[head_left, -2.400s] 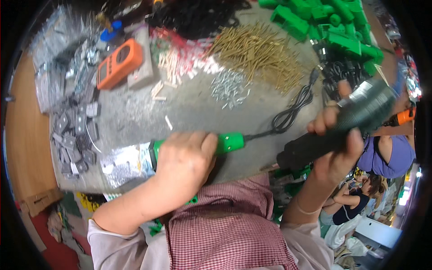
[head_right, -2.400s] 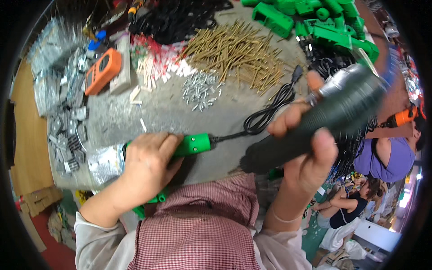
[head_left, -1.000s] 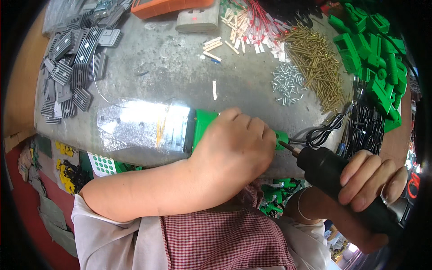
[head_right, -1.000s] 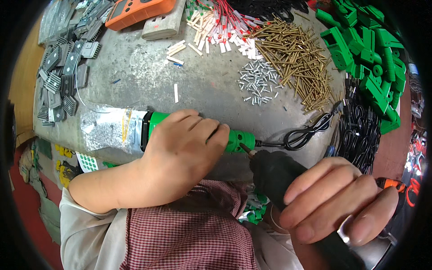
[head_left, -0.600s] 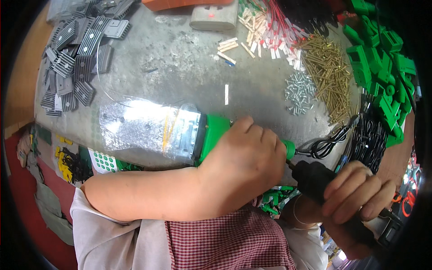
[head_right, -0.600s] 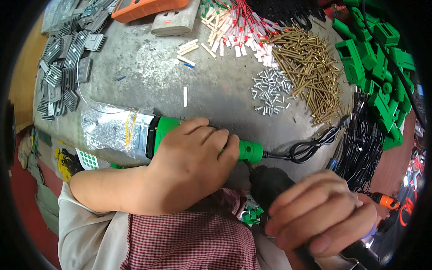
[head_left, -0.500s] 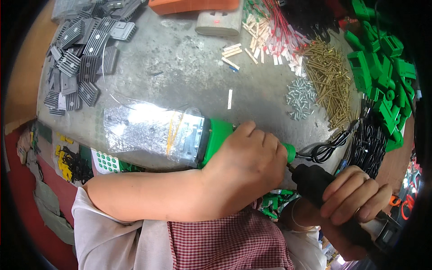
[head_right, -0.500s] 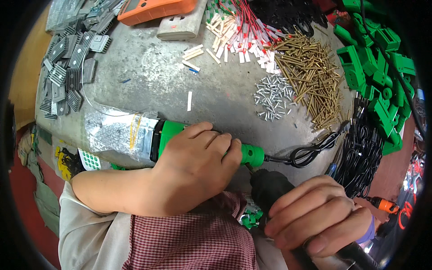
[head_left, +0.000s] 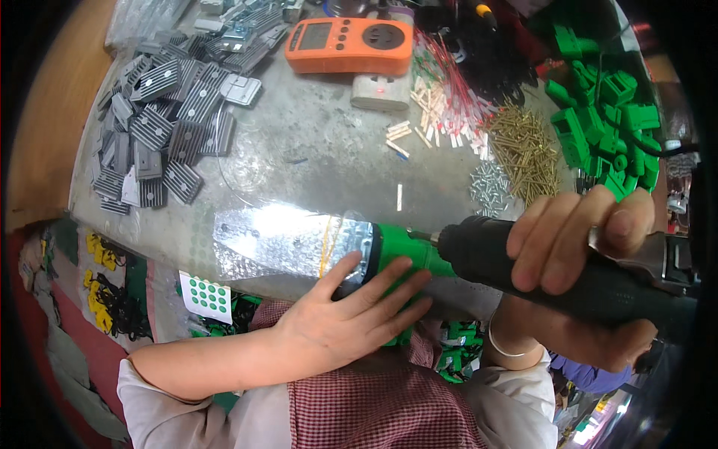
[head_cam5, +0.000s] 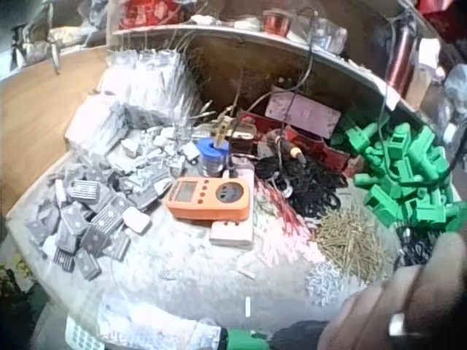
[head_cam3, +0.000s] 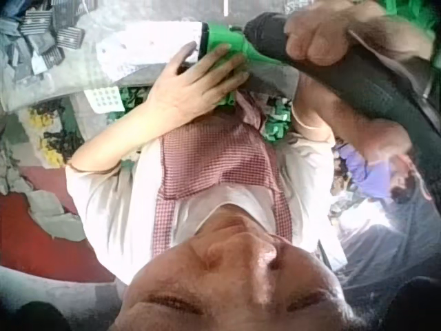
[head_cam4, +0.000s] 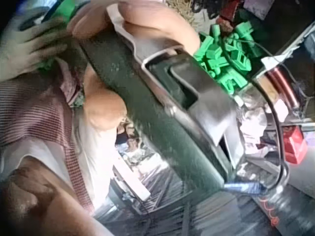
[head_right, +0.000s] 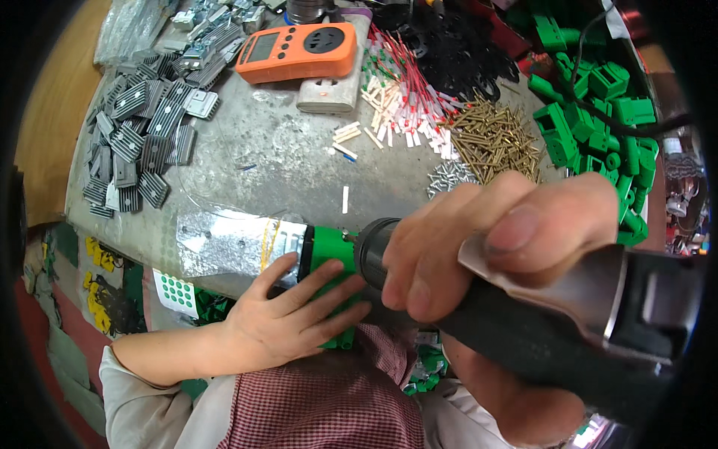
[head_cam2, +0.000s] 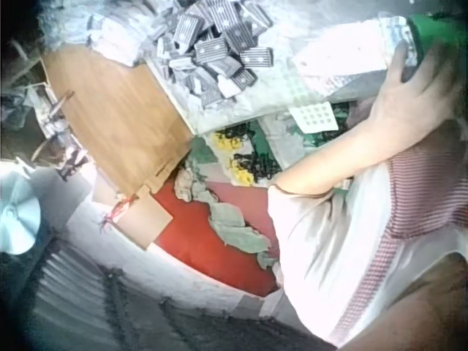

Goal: Assembling the internal wiring and components into a green plastic handheld device housing.

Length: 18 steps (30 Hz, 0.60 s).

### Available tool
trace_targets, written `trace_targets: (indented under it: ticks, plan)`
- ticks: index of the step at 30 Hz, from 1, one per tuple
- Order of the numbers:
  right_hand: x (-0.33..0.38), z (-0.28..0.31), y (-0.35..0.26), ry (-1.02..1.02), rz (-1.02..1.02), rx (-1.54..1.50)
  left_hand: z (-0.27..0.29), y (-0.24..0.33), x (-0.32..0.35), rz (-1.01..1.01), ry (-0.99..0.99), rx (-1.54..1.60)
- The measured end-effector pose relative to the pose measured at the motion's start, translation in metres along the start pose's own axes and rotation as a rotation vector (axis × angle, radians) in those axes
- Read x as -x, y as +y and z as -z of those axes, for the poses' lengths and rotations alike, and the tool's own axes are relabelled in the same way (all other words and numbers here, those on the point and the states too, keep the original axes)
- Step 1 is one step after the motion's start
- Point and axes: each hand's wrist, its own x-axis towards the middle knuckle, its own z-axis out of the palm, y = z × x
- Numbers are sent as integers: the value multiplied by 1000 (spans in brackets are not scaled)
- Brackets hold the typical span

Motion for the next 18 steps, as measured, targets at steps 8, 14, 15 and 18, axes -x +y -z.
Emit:
trace_targets:
  ticks: [8, 14, 15, 18]
  plan:
    - [-10, -7, 9, -17, -92, -108, 8, -13, -1, -1, 31, 289]
    - [0, -3, 7, 110, -119, -27, 19, -41, -38, 201, 206, 520]
    - [3, 2, 7, 122, -95, -1, 17, -43, -42, 235, 103, 613]
    - [-4, 3, 9, -36, -76, -89, 13, -46, -45, 269, 8, 712]
